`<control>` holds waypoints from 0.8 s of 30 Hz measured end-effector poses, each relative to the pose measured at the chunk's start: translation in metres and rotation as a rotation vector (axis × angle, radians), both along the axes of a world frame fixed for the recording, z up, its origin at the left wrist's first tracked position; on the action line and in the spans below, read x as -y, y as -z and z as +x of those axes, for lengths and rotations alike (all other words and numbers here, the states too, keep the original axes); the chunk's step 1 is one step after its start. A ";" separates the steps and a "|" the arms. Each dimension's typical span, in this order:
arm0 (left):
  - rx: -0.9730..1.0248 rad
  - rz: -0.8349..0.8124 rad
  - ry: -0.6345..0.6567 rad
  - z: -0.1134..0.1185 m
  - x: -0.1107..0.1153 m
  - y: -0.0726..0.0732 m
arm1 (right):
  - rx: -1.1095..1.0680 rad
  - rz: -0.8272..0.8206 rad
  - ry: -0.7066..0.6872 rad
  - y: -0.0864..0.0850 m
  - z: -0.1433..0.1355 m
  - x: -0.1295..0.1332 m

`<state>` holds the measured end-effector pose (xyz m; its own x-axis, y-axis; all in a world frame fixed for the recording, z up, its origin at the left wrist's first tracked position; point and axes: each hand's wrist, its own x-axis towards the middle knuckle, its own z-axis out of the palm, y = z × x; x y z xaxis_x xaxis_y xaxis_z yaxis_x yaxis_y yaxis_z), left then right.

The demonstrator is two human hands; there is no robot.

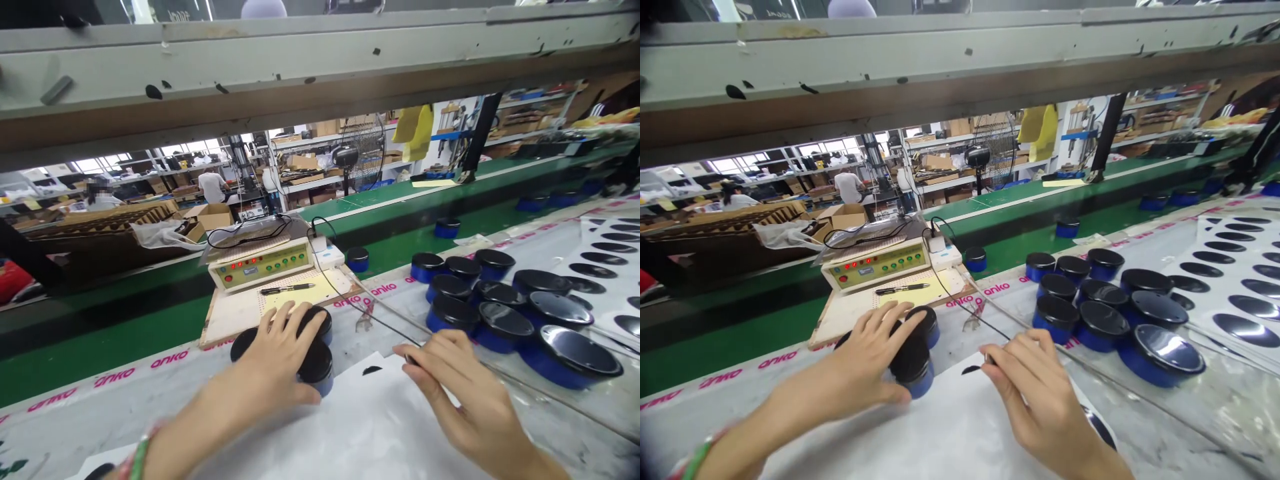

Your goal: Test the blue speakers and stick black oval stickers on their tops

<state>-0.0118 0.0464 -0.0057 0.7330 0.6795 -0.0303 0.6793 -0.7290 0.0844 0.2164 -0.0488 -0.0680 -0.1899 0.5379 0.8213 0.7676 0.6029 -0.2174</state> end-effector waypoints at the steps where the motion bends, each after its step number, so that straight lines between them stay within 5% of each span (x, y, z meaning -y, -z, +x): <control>1: 0.033 0.002 0.017 0.012 -0.011 -0.005 | -0.003 -0.020 -0.014 0.002 0.000 0.000; 4: 0.177 0.073 0.044 0.068 -0.058 -0.016 | 0.005 -0.071 -0.064 0.007 0.000 0.004; 8: 0.225 0.059 -0.050 0.160 -0.123 -0.005 | 0.028 -0.145 -0.081 0.008 0.000 0.009; 12: 0.270 -0.082 -0.052 0.197 -0.146 0.002 | -0.004 -0.210 -0.030 0.010 0.004 0.010; 16: 0.413 -0.242 0.060 0.161 -0.119 -0.016 | -0.128 -0.239 -0.026 0.007 0.009 0.011; 20: 0.554 -0.505 0.188 0.088 -0.053 -0.031 | -0.192 -0.105 0.052 -0.013 0.002 0.017; 24: 0.889 -0.896 0.150 0.030 0.006 -0.027 | -0.076 -0.011 0.044 -0.035 -0.021 0.025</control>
